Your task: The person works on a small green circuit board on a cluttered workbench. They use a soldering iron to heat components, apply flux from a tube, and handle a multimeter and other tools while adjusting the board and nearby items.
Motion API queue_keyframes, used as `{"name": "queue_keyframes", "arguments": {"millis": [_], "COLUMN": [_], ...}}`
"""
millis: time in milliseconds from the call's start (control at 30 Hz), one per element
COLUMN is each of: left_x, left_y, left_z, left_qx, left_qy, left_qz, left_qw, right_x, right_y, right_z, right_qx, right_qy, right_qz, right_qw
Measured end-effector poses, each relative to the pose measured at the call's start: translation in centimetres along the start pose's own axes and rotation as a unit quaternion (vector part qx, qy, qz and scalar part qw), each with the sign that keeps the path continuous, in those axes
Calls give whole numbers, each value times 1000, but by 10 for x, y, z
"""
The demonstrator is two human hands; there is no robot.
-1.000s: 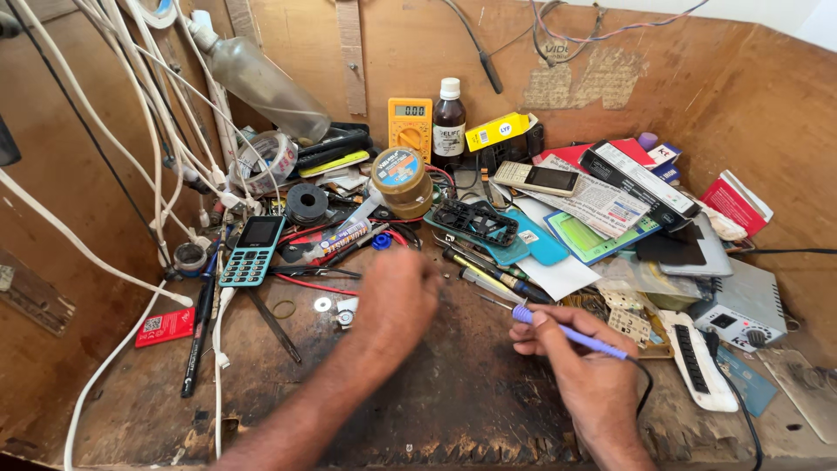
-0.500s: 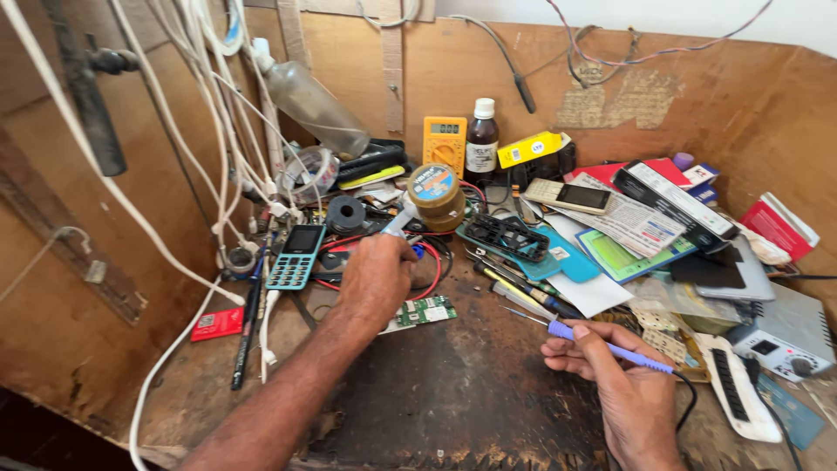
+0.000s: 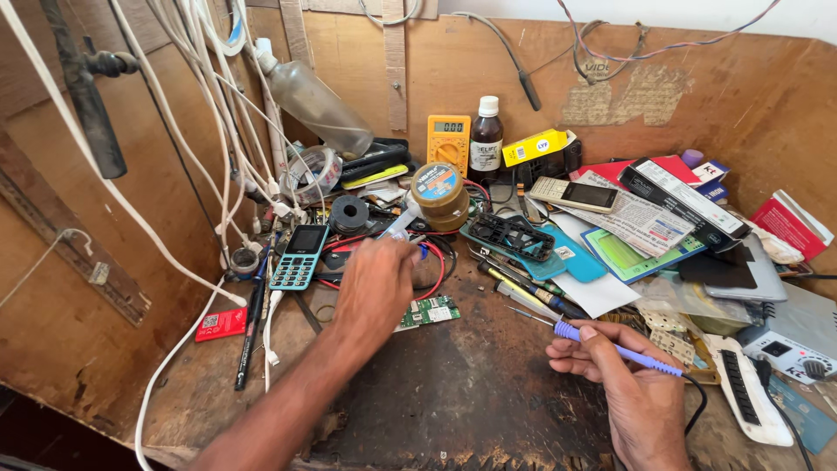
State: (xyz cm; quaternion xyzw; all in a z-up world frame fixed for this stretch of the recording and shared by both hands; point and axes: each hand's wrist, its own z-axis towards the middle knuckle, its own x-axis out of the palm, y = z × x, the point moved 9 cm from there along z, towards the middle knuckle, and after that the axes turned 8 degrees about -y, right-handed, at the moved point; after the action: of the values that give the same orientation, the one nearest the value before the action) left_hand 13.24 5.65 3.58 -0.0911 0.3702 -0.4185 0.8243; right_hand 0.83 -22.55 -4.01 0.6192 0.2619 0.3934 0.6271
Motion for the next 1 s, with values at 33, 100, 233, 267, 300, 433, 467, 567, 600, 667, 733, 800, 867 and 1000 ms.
{"name": "queue_keyframes", "arguments": {"millis": [33, 100, 233, 267, 300, 433, 467, 567, 600, 667, 733, 800, 867, 1000], "left_x": [-4, -7, -4, -2, -2, 4, 4, 8, 6, 3, 3, 5, 9, 13], "left_y": [-6, -19, -30, -29, -28, -28, -28, -22, -23, -25, -22, -18, -16, -16], "left_z": [-8, -21, -42, -46, -49, -46, -45, -47, -47, -49, -50, -54, -53, -52], "left_qx": [7, 28, 45, 42, 35, 41, 46, 21, 25, 32, 20, 7, 1, 0], "left_qy": [-2, 11, 67, 83, 88, 87, 80, 81, 69, 46, 46, 50, 56, 76], "left_qz": [-23, -46, 4, 25, 30, 26, 23, 29, 30, 32, 39, 45, 47, 54], "left_qw": [1000, 998, 997, 995, 995, 995, 995, 996, 997, 998, 998, 998, 997, 996], "right_x": [0, 0, 17, 23, 31, 61, 69, 83, 85, 88, 85, 83, 79, 79], "right_y": [0, 2, 9, 10, 10, 16, 18, 15, 13, 8, 5, -1, -5, -9], "right_z": [0, 1, -1, -3, -3, 6, 8, 18, 20, 22, 24, 25, 29, 30], "right_qx": [1, -2, -13, -16, -17, -53, -69, -69, -68, -63, -57, -47, -38, -26], "right_qy": [2, 6, 47, 60, 76, 115, 125, 130, 127, 120, 105, 94, 81, 85], "right_qz": [5, 11, 16, 18, 18, 7, 0, -42, -47, -56, -22, 0, 9, -7], "right_qw": [1000, 1000, 999, 998, 997, 992, 990, 988, 988, 989, 993, 995, 996, 996]}}
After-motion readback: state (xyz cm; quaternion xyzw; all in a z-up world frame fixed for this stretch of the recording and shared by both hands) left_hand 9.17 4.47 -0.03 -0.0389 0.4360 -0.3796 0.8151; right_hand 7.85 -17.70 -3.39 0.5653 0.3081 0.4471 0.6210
